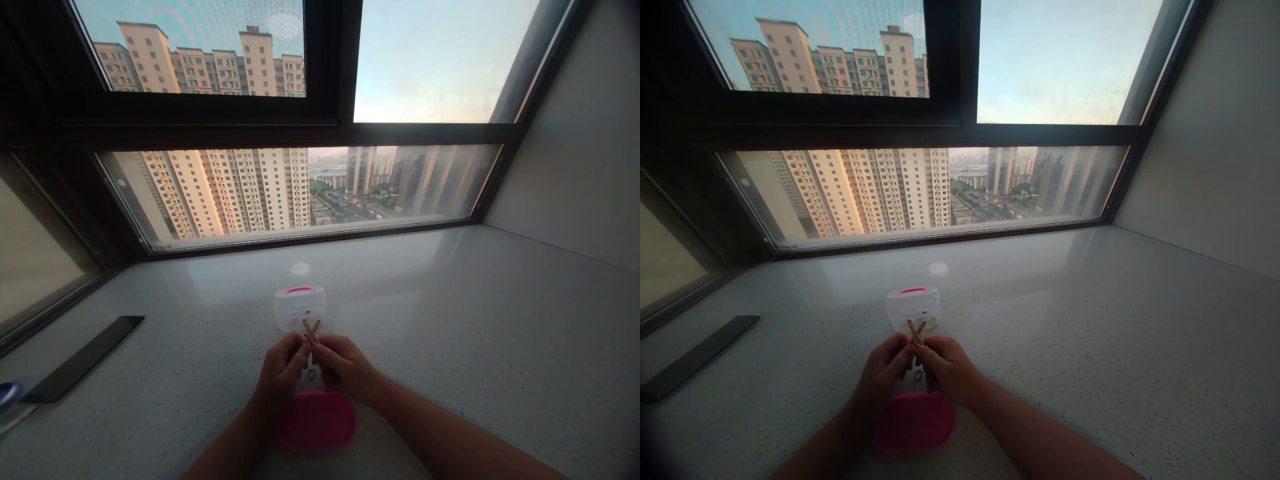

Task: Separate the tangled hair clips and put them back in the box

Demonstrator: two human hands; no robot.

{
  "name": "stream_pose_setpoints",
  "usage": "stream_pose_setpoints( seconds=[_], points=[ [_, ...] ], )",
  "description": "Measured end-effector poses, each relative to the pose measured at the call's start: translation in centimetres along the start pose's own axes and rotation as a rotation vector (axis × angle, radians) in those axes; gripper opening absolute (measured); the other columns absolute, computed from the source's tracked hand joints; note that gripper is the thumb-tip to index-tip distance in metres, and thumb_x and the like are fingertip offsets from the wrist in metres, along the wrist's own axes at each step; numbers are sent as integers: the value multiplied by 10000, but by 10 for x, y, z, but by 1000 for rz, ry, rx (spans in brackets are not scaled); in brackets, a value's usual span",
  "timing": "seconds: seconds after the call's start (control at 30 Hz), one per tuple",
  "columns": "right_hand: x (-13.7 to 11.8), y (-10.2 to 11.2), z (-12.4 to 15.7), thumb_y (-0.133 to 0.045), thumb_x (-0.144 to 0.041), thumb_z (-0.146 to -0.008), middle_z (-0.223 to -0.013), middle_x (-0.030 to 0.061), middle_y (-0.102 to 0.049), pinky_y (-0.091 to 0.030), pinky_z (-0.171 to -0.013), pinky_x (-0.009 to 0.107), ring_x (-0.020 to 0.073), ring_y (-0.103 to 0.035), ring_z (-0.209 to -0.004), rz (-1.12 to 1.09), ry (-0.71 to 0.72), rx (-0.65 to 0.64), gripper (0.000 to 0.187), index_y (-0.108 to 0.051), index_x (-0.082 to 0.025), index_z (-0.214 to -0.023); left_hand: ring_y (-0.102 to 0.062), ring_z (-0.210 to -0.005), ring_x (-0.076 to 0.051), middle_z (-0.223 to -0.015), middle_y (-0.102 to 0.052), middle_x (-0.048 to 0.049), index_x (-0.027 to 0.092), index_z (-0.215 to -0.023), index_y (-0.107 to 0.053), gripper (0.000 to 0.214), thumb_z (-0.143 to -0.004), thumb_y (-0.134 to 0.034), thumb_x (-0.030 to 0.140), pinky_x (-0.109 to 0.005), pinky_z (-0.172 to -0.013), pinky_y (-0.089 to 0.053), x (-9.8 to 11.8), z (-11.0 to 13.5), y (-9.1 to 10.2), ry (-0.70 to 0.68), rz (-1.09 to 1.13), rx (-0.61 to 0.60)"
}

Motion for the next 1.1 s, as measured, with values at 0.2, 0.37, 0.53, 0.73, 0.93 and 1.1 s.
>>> stream_pose_setpoints(
  seconds=[0.2,0.37,0.53,0.73,0.93,1.1],
  points=[
    [-5,-5,1,-534,-457,-831,-514,-41,-487,-302,-335,157,52,-410,-355,-12,13,-44,352,-564,-127,-711,-392,-498,-88,-550,-446,37,153,-628,-489,335,-857,-482,397,-195,-481,-302,-3,-1,-3,28,-47,-34],
    [-10,-4,2,-537,-434,-826,-502,-50,-442,-299,-337,159,57,-404,-360,1,45,-27,337,-539,-135,-672,-374,-522,-92,-542,-400,48,153,-631,-488,325,-862,-480,382,-198,-504,-298,1,0,-3,6,-81,-17],
    [-7,0,2,-525,-412,-840,-480,-65,-386,-296,-348,163,63,-388,-370,36,60,-17,316,-516,-149,-665,-352,-556,-94,-580,-383,46,147,-654,-506,302,-854,-494,373,-198,-524,-297,7,0,0,-25,-86,17],
    [-10,0,2,-524,-394,-842,-484,-65,-374,-291,-358,167,64,-374,-384,52,61,-23,303,-523,-145,-668,-398,-607,-114,-619,-441,24,135,-679,-539,317,-864,-479,385,-208,-553,-313,7,1,0,-36,-111,18],
    [-15,-1,3,-540,-384,-826,-474,-67,-362,-284,-356,169,63,-354,-383,37,64,-18,303,-507,-150,-637,-392,-605,-113,-615,-440,25,126,-704,-571,326,-866,-477,393,-210,-560,-313,7,0,2,-38,-129,22],
    [-15,0,4,-544,-384,-818,-438,-67,-373,-273,-351,175,64,-348,-369,44,45,-3,320,-485,-156,-601,-356,-584,-100,-598,-394,36,124,-706,-578,328,-864,-482,395,-200,-536,-285,1,-1,5,-21,-109,50]
  ],
)
Point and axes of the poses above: each hand's wrist, its own z-axis away from the middle knuckle, its own y-axis out of the back of the hand, x = y × z, the point moved 7 cm from there along -z, towards the middle knuckle
